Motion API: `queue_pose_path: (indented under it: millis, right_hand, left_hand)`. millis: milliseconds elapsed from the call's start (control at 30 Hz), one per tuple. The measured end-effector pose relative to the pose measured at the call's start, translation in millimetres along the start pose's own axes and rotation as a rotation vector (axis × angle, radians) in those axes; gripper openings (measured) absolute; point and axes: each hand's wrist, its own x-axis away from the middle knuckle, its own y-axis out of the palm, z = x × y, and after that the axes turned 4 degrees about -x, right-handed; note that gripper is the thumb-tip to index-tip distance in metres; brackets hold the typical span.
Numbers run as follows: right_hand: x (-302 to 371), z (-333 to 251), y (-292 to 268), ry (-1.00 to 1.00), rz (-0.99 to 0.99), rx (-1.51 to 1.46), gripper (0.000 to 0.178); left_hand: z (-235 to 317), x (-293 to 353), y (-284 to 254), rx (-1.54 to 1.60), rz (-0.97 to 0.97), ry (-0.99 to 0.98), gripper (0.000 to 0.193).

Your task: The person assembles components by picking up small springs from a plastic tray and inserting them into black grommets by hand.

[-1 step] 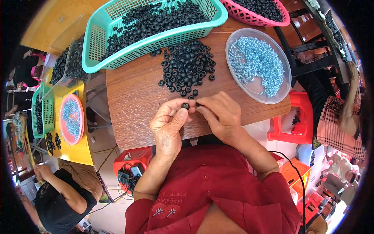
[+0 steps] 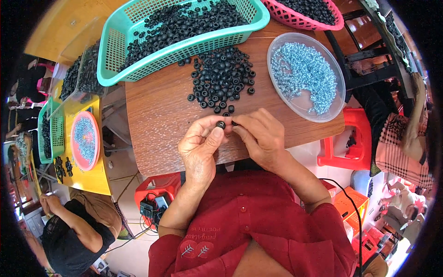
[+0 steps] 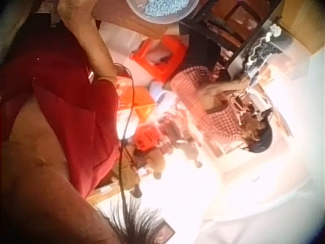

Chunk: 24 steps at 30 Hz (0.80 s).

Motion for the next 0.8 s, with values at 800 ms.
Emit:
queue_pose_path:
  millis: [800]
  right_hand:
    - [7.0,6.7,-6.2,0.068,0.137,-0.057,0.019]
  left_hand:
    - [-4.8,0.2,6.2,0.197,-0.059,-0.184,0.021]
